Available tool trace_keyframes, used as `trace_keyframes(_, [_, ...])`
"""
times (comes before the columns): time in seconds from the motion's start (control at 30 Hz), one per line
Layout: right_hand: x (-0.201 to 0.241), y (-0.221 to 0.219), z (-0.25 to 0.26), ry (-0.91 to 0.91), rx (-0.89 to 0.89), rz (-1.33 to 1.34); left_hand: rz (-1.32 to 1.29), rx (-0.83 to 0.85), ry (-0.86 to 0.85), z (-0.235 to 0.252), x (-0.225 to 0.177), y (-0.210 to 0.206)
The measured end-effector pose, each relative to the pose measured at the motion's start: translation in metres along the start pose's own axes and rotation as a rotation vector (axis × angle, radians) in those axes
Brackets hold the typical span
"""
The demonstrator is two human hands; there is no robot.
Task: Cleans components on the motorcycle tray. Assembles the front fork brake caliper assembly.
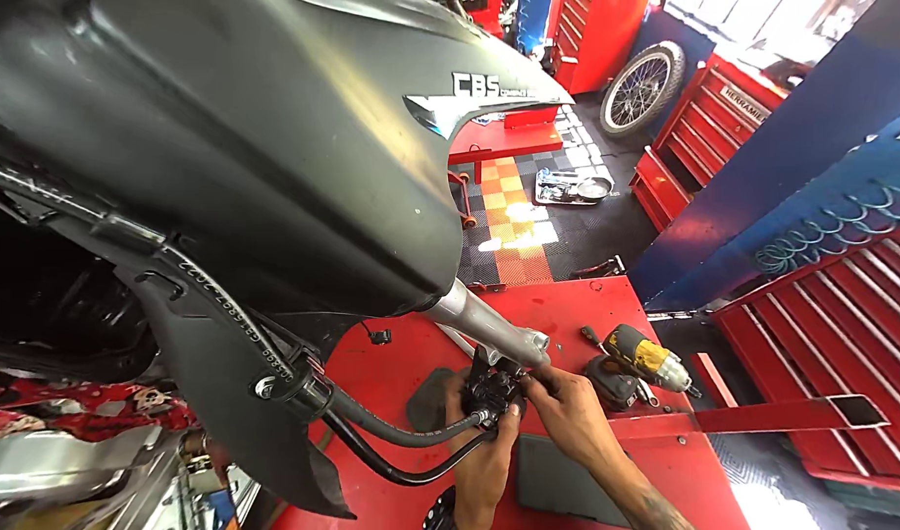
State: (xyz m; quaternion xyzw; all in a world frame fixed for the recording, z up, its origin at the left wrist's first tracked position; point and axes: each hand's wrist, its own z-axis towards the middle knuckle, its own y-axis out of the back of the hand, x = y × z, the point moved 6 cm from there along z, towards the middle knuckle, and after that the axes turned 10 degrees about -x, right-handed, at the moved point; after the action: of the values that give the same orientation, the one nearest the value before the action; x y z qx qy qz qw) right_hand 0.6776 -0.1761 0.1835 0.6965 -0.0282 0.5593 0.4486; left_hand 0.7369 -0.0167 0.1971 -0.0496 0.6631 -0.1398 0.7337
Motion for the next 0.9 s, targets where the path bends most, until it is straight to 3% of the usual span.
trace_keyframes(0.33, [0.01,-0.002,-0.009,0.046,-0.243,-0.057,-0.037,-0.017,-0.006,-0.002,-0.001,0.0])
trace_keyframes(0.57, [0.018,-0.003,-0.005,0.091,-0.204,-0.28,-0.041,-0.007,-0.002,-0.002,-0.001,-0.002])
trace_keyframes(0.77, [0.015,-0.001,-0.01,-0.031,-0.154,-0.149,-0.069,-0.008,0.012,-0.004,-0.002,-0.003])
trace_keyframes(0.9, [0.014,-0.006,-0.009,0.028,-0.222,-0.175,-0.072,-0.022,0.01,-0.005,-0.003,-0.002])
